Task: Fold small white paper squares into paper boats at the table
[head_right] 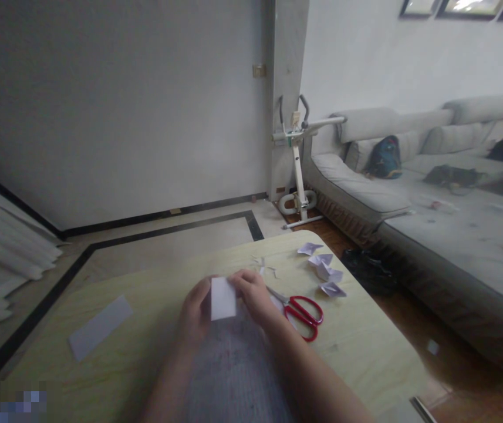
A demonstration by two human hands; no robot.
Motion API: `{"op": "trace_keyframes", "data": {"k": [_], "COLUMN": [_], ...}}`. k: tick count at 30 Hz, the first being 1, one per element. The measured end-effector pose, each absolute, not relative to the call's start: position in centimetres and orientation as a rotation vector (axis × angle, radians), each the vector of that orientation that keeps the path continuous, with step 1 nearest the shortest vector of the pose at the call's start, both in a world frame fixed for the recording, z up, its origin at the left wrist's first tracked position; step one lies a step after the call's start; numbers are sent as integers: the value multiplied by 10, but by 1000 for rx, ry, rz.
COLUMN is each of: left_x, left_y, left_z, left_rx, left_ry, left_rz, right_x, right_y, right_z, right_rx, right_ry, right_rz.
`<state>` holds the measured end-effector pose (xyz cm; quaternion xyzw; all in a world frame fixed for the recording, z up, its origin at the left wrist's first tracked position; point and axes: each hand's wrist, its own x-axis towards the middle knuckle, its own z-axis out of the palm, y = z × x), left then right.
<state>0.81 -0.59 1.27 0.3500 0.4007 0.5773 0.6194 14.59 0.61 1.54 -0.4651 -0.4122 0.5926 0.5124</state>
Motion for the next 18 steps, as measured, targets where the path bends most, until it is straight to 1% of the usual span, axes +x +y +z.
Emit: {"op": "trace_keyframes", "data": {"k": [6,9,13,16,18], "left_x": [7,7,8,10,12], "left_y": [-6,-5,-4,-4,-5], "left_z": [15,15,14,12,12], "left_rx": [742,781,871,1091,1216], "left_ry": [950,986,1047,1207,1304], "left_rz": [1342,1335,1349,1314,1287], "right_x": [146,147,148,148,148], "right_y": [4,4,8,9,10], "right_z": [19,18,15,13,12], "right_rx": [-1051,-1052,-1159,-1231,-1239], "right_ry": [-916,-934,-1121,-1221,-1244], "right_rz": [1549,1526,1288,1088,1013]}}
